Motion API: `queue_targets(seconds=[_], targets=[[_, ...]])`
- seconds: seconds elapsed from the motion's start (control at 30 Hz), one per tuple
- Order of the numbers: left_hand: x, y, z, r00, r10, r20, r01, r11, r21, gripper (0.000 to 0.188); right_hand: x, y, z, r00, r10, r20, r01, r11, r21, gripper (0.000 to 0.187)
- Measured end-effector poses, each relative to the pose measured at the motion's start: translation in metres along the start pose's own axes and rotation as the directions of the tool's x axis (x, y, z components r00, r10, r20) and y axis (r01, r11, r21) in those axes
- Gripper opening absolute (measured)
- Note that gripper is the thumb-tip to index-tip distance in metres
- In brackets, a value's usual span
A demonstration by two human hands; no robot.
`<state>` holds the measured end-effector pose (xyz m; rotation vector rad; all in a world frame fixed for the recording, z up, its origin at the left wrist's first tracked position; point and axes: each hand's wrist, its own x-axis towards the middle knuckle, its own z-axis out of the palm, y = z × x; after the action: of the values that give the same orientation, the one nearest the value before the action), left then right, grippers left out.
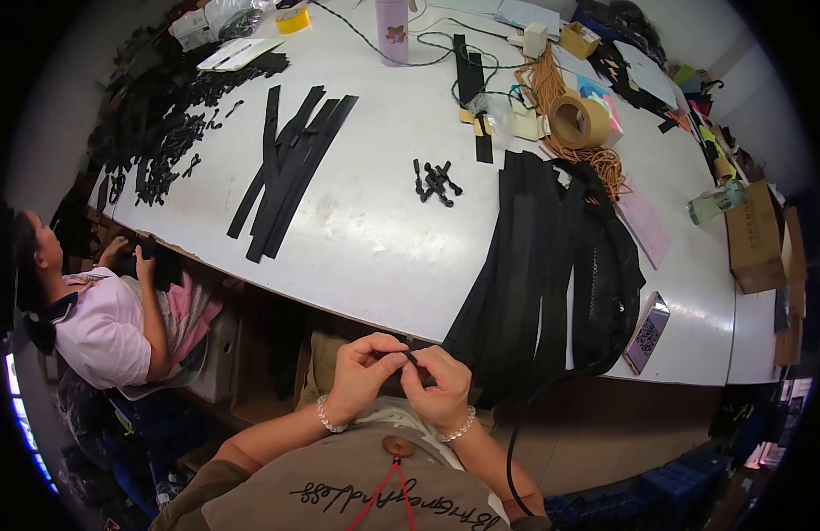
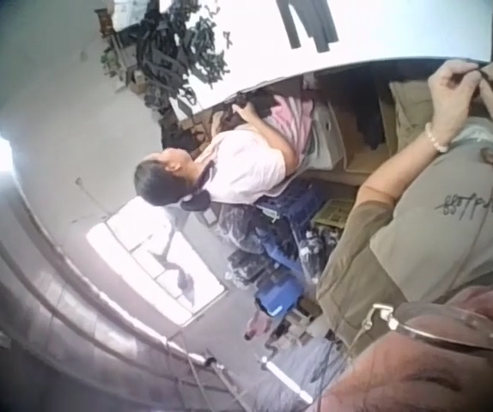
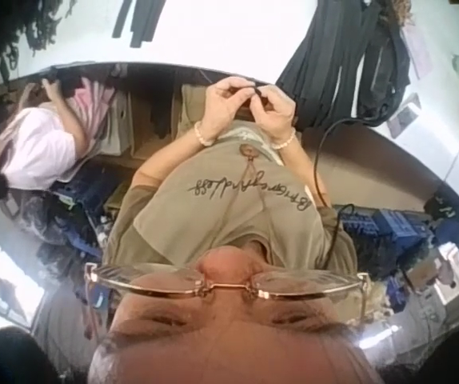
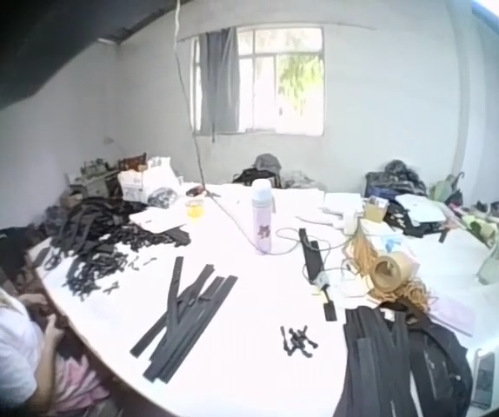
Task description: Assembling black straps by manually attaching small plastic buckles or clips at a workbench.
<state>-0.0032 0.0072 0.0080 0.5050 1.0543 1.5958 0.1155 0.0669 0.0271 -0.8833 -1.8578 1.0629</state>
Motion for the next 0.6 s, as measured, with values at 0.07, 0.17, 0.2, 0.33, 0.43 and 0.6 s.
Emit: queue_targets(seconds=[0.07, 0.17, 0.2, 0.33, 0.43, 0.6], targets=[[0.0, 0.001, 0.002, 1.0, 0.016, 0.0, -0.016, 1.0, 0.023, 0.013, 0.003, 0.003, -0.001, 0.993, -0.121, -0.001, 0.12, 0.989, -0.091, 0.007], [0.0, 0.002, 0.005, 0.998, 0.065, -0.004, -0.065, 0.996, 0.053, 0.013, 0.007, 0.006, -0.002, 0.952, -0.305, 0.012, 0.299, 0.926, -0.231, 0.009], [0.001, 0.003, 0.005, 0.995, 0.098, -0.011, -0.097, 0.993, 0.06, 0.012, 0.009, 0.004, -0.002, 0.964, -0.266, 0.003, 0.262, 0.947, -0.183, 0.009], [-0.002, 0.0, 0.006, 0.976, 0.215, 0.029, -0.217, 0.97, 0.106, 0.011, -0.007, 0.005, -0.001, 0.997, 0.076, 0.001, -0.075, 0.983, 0.169, 0.007], [-0.006, 0.005, 0.011, 0.976, 0.214, 0.051, -0.218, 0.972, 0.088, 0.012, -0.007, 0.0, -0.006, 0.988, 0.149, 0.033, -0.153, 0.961, 0.231, 0.007], [-0.008, 0.003, 0.011, 0.965, 0.262, 0.02, -0.261, 0.953, 0.154, 0.01, -0.001, -0.008, -0.004, 0.983, -0.181, -0.031, 0.178, 0.98, -0.092, 0.007]])
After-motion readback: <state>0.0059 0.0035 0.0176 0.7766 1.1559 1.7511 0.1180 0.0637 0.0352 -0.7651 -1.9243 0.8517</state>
